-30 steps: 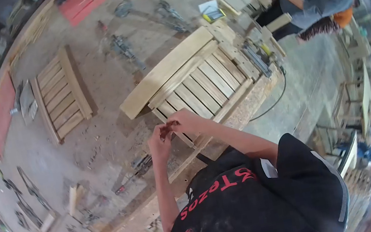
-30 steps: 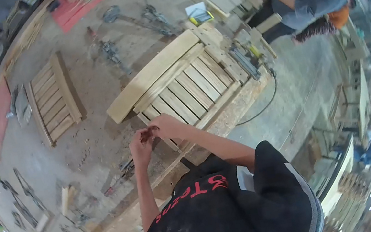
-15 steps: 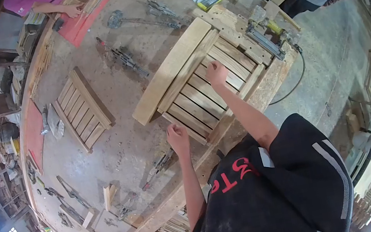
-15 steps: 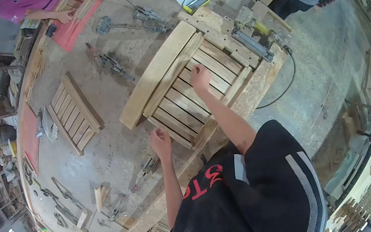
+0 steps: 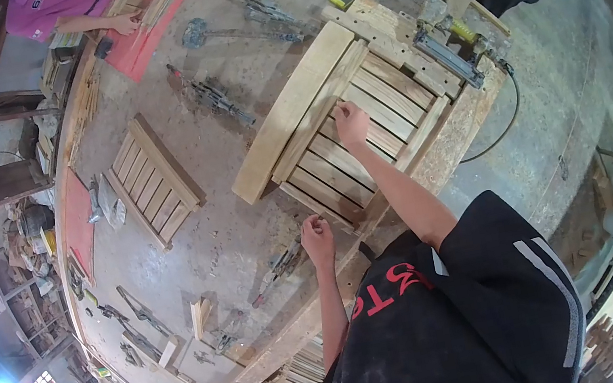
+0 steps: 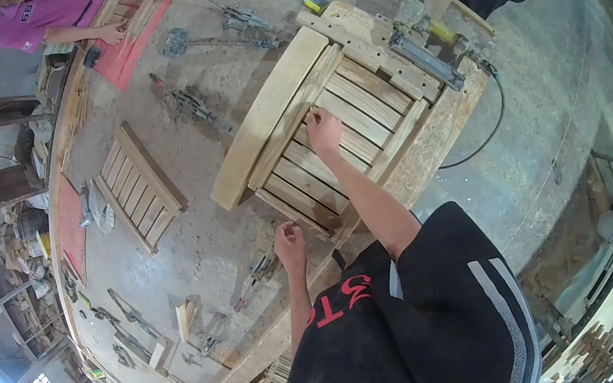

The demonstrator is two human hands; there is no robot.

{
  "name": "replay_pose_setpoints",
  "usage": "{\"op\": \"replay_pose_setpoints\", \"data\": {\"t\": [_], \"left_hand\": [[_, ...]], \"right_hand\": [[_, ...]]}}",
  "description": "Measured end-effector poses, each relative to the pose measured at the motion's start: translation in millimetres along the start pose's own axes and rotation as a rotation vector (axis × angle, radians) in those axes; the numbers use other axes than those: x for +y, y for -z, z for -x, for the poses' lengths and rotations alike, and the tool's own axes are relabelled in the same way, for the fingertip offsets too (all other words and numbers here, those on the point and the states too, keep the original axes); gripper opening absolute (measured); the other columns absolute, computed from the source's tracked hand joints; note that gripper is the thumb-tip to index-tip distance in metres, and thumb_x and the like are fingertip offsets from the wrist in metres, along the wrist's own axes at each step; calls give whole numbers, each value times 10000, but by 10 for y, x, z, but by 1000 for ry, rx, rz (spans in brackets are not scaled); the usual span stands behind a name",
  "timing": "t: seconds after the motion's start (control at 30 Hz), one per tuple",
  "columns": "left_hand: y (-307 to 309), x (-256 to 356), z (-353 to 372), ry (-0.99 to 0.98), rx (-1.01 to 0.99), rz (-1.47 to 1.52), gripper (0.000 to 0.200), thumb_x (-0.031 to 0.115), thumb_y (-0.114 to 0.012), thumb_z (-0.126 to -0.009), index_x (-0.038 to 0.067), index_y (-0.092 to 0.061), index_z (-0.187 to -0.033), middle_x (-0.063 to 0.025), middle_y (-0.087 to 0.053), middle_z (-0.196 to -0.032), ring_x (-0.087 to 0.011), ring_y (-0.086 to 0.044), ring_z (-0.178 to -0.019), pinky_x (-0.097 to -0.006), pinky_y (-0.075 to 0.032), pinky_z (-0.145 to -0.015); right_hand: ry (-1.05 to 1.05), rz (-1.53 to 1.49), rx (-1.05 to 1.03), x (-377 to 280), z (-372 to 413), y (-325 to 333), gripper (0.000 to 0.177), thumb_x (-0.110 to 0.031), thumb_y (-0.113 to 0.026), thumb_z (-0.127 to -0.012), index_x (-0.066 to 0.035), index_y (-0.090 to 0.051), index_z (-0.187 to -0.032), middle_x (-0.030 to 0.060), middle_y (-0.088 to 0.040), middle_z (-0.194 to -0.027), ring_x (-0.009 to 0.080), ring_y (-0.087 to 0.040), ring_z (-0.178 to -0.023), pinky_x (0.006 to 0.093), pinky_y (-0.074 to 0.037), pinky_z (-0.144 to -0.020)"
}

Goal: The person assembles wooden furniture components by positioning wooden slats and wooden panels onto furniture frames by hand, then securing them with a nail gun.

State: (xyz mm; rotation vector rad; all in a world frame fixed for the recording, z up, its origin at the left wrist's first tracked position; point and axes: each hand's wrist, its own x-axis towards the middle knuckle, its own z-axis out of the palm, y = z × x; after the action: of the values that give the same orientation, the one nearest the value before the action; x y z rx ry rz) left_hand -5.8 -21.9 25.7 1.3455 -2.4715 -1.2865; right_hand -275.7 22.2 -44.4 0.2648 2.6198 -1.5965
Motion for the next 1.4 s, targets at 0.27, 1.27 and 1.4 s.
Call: {"op": "replay_pose_setpoints", "data": {"t": [0.27, 1.27, 1.4], "left_hand": [[89, 55, 11, -17, 14, 9, 214, 148, -599, -875, 21, -624, -1045, -124, -663, -917, -224, -639, -818, -333, -511, -755], [156, -120, 53, 1, -35, 41, 169, 124, -606, -861, 21, -643, -990, -135, -674, -923, -240, -656, -818, -326, -520, -741], [184, -165, 92, 14, -11, 56, 184, 144, -614, -867, 31, -652, -1008, -112, -683, -888, -200, -659, -816, -323, -513, -769]], "right_hand": [[90, 23, -128, 100, 105, 28, 177, -203, -612, -818, -43, -681, -854, 152, -675, -751, 319, -662, -702, 413, -513, -656], [88, -26, -104, 207, -13, 26, 115, -158, -610, -824, -51, -642, -850, 151, -671, -745, 350, -650, -688, 426, -510, -623], [6, -22, -50, 93, -96, 72, 142, -170, -616, -824, -33, -637, -851, 159, -671, -752, 336, -662, -698, 421, -516, -640]]}}
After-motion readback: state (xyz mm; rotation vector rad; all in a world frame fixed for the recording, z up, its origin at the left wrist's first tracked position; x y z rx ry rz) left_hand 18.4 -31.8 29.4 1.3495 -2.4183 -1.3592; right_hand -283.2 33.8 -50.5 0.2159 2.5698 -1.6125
